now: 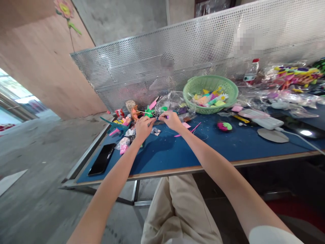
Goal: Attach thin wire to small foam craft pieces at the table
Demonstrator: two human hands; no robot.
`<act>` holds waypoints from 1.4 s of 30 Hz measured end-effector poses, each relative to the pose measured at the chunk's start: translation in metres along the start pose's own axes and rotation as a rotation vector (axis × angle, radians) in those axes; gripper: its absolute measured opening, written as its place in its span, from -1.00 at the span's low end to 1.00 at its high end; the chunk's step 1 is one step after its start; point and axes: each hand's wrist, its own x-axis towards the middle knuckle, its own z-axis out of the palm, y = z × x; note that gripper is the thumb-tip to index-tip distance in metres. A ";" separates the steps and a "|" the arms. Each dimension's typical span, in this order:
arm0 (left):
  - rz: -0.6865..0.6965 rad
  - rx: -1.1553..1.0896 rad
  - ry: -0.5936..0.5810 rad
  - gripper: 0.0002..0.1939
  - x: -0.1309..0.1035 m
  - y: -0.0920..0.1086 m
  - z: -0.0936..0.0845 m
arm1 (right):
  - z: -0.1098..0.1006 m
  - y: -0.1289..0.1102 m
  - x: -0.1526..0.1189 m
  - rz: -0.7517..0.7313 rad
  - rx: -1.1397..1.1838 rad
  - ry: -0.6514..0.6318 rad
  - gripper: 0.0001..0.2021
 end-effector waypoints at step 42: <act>-0.681 -1.095 0.007 -0.63 -0.002 0.017 0.026 | 0.012 0.005 -0.004 -0.118 -0.116 0.009 -0.82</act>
